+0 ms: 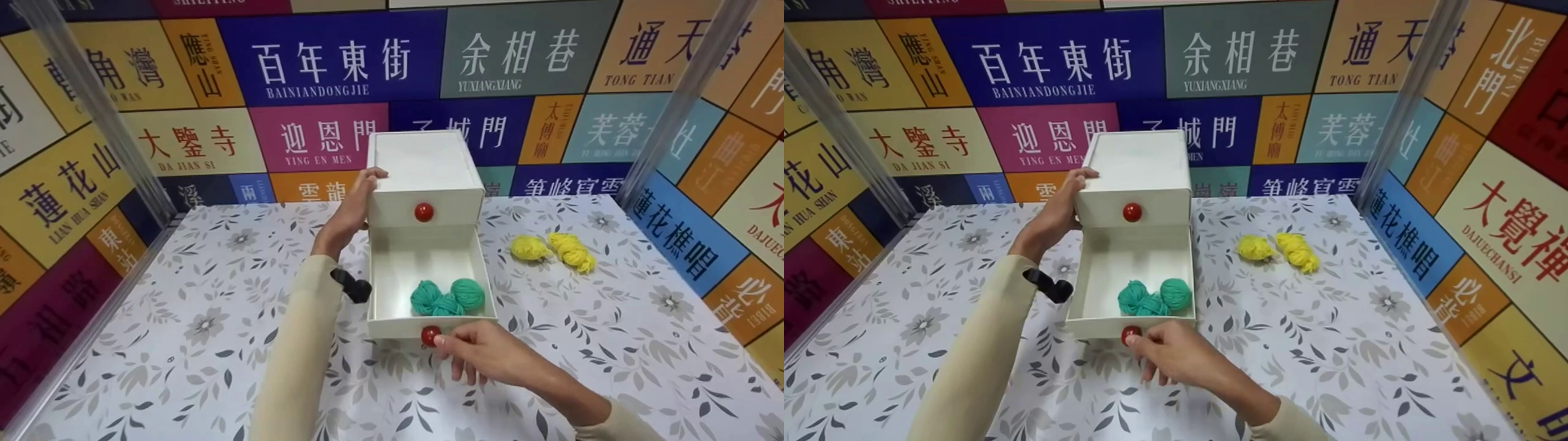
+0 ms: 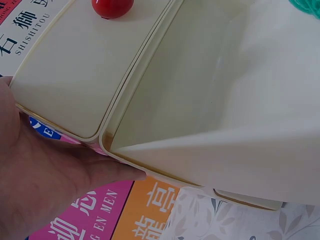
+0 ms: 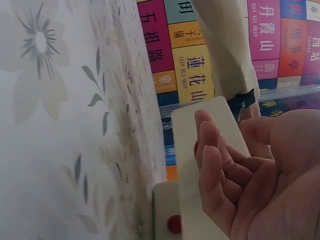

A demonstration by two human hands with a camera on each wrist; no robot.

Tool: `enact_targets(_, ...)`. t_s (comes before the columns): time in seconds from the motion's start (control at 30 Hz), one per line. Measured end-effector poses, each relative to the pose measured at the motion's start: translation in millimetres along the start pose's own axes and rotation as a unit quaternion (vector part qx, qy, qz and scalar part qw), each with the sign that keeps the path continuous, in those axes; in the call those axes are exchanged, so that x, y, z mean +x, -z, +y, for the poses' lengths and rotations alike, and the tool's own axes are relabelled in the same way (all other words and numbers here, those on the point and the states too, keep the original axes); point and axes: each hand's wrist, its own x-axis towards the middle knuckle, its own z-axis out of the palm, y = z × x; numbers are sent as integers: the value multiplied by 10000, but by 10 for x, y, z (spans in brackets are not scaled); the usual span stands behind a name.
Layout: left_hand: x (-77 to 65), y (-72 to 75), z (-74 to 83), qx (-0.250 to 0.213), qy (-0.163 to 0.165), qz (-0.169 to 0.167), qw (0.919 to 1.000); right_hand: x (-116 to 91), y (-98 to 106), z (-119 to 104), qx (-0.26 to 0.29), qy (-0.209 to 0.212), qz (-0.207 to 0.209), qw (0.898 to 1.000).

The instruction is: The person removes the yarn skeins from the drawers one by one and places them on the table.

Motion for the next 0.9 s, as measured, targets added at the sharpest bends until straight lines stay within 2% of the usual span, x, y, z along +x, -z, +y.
enact_targets(0.2,-7,5,5,13,19,6,10000,-22,143,-276,-358,476,638,9962)
enact_targets(0.33,-5,5,2,40,14,-14,10000,80,223,-391,-585,729,1171,9887)
enact_targets(0.47,-2,4,0,11,-28,-32,10000,231,259,-443,-1166,815,1533,9779)
enact_targets(0.63,-4,7,-9,13,-86,-73,9999,398,257,-462,-1811,585,1397,9717)
enact_targets(0.9,5,29,-7,65,-91,-101,9999,547,215,-470,-2366,119,1184,9643)
